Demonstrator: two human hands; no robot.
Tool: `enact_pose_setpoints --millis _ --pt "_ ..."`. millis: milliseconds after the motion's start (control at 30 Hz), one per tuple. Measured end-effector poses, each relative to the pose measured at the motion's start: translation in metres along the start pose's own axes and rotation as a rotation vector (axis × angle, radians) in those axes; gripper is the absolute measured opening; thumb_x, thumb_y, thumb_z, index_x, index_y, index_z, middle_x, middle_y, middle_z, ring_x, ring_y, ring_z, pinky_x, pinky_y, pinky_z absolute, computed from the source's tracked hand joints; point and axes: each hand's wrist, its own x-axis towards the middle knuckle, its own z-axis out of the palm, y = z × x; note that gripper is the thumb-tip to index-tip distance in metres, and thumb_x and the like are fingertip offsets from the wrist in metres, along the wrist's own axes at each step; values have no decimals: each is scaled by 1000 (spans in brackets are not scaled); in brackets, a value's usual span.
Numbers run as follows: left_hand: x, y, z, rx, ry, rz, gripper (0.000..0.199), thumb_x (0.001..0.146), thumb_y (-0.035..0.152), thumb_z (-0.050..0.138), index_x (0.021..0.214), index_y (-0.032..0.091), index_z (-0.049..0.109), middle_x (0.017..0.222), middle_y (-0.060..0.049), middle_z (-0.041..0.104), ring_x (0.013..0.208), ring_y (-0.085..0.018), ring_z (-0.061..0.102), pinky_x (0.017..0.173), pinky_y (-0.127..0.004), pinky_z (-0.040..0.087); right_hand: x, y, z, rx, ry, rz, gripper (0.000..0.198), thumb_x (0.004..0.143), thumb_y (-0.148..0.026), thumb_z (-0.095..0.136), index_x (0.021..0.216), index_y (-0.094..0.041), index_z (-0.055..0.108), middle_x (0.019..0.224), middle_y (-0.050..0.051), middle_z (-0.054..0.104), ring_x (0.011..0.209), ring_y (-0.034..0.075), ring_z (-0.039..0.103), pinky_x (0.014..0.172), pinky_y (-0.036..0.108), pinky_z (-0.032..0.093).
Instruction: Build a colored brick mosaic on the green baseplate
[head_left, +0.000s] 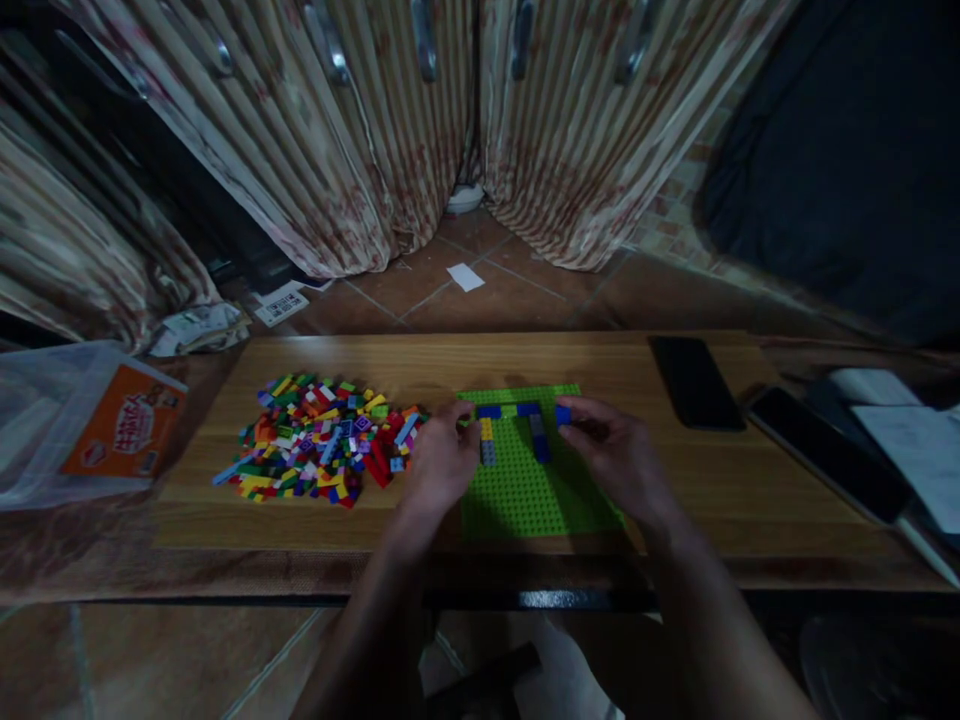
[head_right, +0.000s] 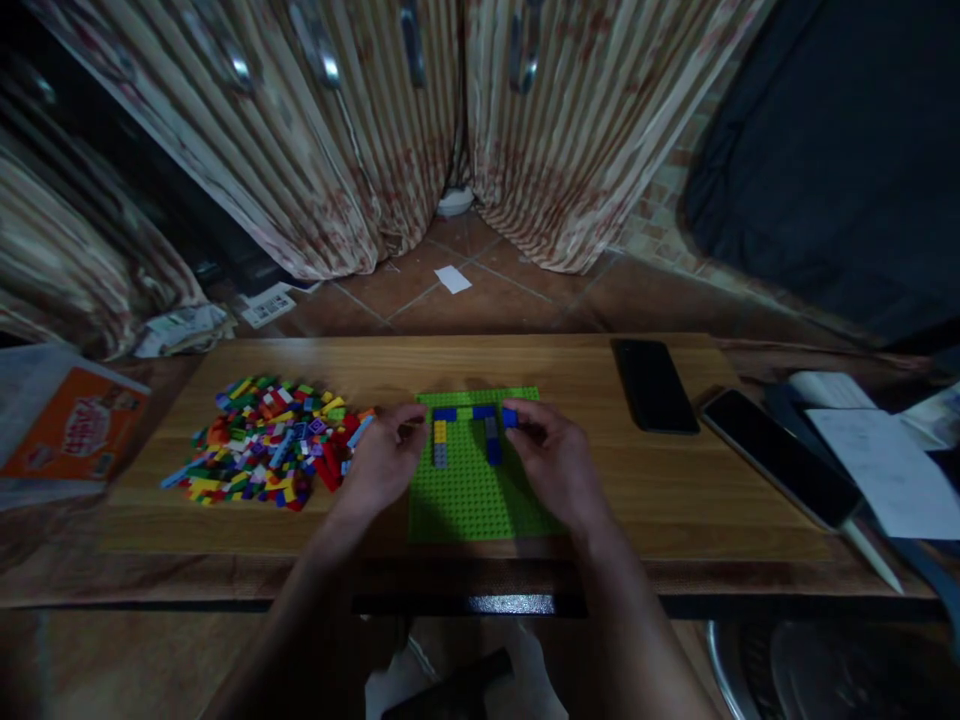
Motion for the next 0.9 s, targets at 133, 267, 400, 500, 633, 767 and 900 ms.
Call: enact_pose_setpoints --millis 133,267,400,500,633,767,900 --pt "0 0 4 95 -15 -14 24 79 16 55 100 18 67 82 -7 70 74 -20 64 74 -32 51 1 -2 5 -40 -41 23 31 76 -27 63 107 -24 68 92 3 69 85 19 64 79 36 51" --pt "-1 -1 7 132 -40 -4 26 80 15 55 103 18 65 95 -9 70 82 -21 65 80 -33 50 -1 -6 11 -51 -56 34 32 76 -26 62 108 -25 67 93 4 70 84 19 65 77 35 51" --pt "-3 -2 7 145 -59 -3 29 80 14 54 108 17 63 104 -11 69 85 -21 65 82 -34 50 -1 -7 20 -75 -58 42 31 76 -27 62 107 -25 67 93 5 71 85 19 66 77 35 51" --pt "-3 -3 6 147 -65 -9 30 80 14 54 109 18 62 101 -10 70 83 -21 65 81 -34 50 1 -6 28 -91 -67 32 29 76 -27 63 105 -24 66 92 4 72 87 20 67 80 35 51" --pt "-3 -4 5 144 -73 -10 32 80 13 54 110 18 62 102 -10 69 85 -21 65 81 -33 50 2 -7 39 -136 -76 -2 26 77 -25 60 103 -24 66 91 4 73 85 19 68 82 36 51" --pt "-5 -4 7 204 -67 28 32 80 15 54 110 18 63 109 -11 64 92 -22 63 86 -35 50 3 -9 47 -219 -93 -59 25 80 -22 56 102 -24 67 94 4 73 87 20 68 84 36 51" --pt "-12 -3 16 280 -37 118 28 80 15 54 106 20 65 118 -11 59 106 -23 58 96 -36 46 5 -8 49 -403 -57 -143 22 80 -22 54 94 -23 70 94 6 71 86 21 66 84 37 50"
